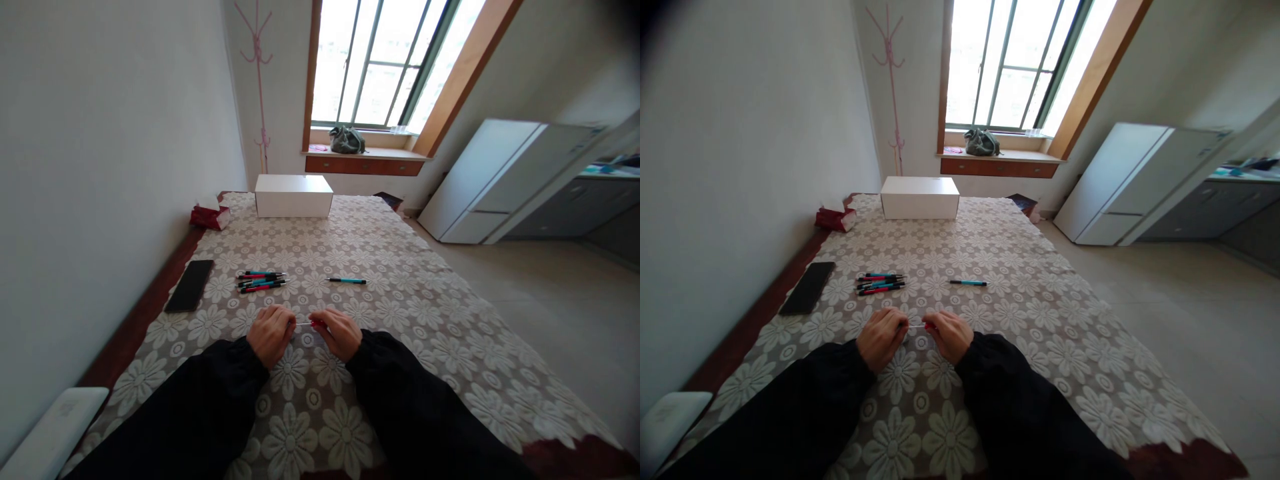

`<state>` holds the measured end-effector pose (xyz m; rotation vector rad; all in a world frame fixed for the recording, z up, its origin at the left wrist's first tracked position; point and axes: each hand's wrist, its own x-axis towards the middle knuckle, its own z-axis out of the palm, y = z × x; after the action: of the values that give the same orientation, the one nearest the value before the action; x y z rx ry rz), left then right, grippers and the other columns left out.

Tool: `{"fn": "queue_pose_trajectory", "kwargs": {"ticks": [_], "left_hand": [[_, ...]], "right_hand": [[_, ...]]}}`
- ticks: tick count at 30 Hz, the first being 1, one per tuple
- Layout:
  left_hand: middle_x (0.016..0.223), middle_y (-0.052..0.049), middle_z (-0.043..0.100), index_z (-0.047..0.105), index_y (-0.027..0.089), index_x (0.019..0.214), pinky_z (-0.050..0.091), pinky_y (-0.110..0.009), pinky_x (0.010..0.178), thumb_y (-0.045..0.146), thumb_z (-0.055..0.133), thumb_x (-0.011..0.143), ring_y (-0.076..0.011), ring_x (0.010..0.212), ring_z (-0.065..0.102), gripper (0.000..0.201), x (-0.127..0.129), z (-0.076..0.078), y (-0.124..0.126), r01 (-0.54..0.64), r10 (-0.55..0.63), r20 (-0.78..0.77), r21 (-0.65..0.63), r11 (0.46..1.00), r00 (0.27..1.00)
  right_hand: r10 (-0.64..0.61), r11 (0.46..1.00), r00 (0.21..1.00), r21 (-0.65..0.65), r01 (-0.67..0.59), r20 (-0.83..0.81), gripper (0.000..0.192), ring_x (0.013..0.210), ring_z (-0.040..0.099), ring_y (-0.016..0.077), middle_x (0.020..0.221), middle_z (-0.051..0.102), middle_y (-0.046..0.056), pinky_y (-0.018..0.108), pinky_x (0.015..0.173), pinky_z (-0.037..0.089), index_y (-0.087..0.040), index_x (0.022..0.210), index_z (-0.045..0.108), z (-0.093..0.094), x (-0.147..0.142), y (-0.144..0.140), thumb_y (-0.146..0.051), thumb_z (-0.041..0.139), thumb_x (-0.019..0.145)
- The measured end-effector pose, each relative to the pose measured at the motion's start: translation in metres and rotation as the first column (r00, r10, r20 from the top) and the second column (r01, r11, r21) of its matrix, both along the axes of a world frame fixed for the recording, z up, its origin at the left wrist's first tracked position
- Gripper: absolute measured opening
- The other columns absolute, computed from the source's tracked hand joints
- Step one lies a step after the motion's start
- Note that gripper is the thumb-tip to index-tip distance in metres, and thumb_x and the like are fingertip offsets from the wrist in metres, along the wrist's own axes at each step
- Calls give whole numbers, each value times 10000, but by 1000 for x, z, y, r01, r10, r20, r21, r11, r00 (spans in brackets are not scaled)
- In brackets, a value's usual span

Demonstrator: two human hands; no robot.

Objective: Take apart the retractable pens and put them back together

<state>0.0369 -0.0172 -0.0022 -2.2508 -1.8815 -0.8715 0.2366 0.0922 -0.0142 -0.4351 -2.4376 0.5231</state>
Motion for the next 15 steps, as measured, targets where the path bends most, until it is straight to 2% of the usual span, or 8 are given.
{"fn": "queue_pose_trajectory", "kwargs": {"ticks": [8,15], "left_hand": [[866,-40,654,547,213,890,445,-362,769,210,435,972,-216,893,596,138,-2,-7,2,42,-43,26,49,998,999],[849,-44,665,569,210,876,471,-361,778,226,463,964,-214,889,608,139,-4,-12,2,29,-33,135,30,999,990]], "right_hand": [[-39,999,999,-1,39,29,153,794,665,190,892,708,59,310,730,542,-222,1095,587,-1,-1,-1,-256,479,993],[-27,1000,1000,8,26,11,156,784,657,173,892,706,52,297,744,542,-216,1097,588,-3,-1,-1,-262,472,1003]]}}
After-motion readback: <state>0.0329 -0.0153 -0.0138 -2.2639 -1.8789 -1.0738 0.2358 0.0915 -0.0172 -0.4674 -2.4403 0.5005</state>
